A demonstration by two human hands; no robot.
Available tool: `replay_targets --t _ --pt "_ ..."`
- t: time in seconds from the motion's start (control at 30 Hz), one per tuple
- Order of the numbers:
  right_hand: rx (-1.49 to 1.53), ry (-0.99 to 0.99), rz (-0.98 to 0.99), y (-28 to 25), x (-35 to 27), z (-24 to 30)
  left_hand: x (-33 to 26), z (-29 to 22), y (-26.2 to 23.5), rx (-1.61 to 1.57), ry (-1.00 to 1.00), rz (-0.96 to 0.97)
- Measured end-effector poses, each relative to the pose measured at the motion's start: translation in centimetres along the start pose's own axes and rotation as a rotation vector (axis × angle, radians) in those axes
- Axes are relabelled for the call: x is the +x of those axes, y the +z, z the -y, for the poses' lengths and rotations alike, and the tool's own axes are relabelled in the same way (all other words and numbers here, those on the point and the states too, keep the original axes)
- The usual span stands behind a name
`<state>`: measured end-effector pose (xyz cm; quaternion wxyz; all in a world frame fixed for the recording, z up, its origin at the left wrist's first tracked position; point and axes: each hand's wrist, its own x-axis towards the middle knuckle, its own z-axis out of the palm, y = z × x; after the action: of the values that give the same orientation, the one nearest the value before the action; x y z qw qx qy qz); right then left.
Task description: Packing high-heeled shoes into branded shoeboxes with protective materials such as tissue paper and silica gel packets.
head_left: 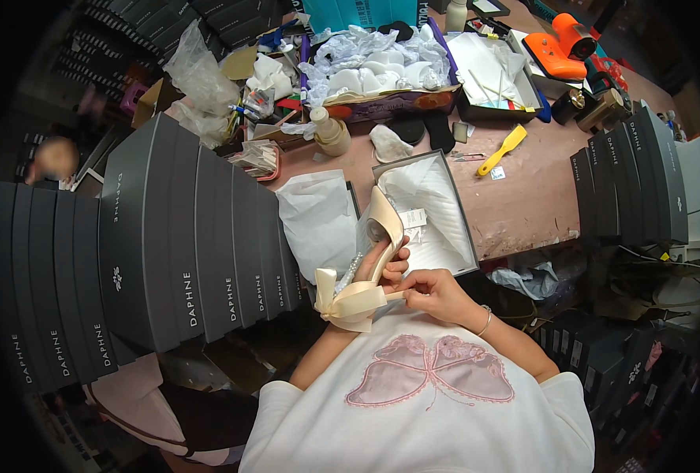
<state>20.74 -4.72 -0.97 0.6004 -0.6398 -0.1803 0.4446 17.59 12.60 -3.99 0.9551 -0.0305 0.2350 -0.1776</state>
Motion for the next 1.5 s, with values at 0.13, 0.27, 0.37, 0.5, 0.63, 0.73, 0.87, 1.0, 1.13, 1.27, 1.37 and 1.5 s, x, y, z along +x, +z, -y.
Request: replay_targets --t 0.13,0.27,0.37,0.5,0.63,0.73,0.87,1.0,1.13,1.27,1.37,1.5 --pt "0.033 0.005 -0.008 0.0 0.0 -0.5 0.0 0.0 0.1 0.009 0.003 -0.008" --pt "-0.039 -0.005 -0.022 0.0 -0.1 0.4 0.1 0.0 0.0 0.032 0.011 -0.014" --pt "-0.030 -0.015 -0.031 0.0 -0.1 0.1 0.0 0.1 0.3 0.032 0.019 -0.030" --pt "-0.093 -0.006 -0.010 -0.1 -0.1 0.5 0.1 0.0 0.1 0.056 0.017 -0.025" --pt "0.108 -0.004 0.040 -0.2 0.1 0.2 0.1 -0.3 -0.4 -0.049 0.012 0.015" --pt "0.393 -0.020 0.110 -0.3 -0.4 1.3 0.3 -0.5 -0.7 -0.183 0.000 0.077" --pt "0.353 -0.043 0.140 -0.2 -0.2 1.2 0.3 -0.6 -1.2 -0.337 -0.069 0.208" --pt "0.338 -0.021 0.137 -0.1 -0.1 1.2 0.5 -0.6 -1.8 -0.388 -0.098 0.293" --pt "0.349 -0.030 0.132 -0.1 -0.1 0.9 0.5 -0.5 -2.0 -0.412 -0.110 0.321" --pt "0.369 -0.027 0.127 0.0 0.1 0.4 0.5 -0.5 -2.2 -0.429 -0.106 0.322" --pt "0.349 -0.056 0.098 0.1 0.1 0.5 0.7 -0.7 -3.3 -0.400 -0.076 0.322" --pt "0.353 -0.113 0.090 -0.2 0.0 1.0 0.8 -0.3 -5.9 0.328 0.310 0.086"
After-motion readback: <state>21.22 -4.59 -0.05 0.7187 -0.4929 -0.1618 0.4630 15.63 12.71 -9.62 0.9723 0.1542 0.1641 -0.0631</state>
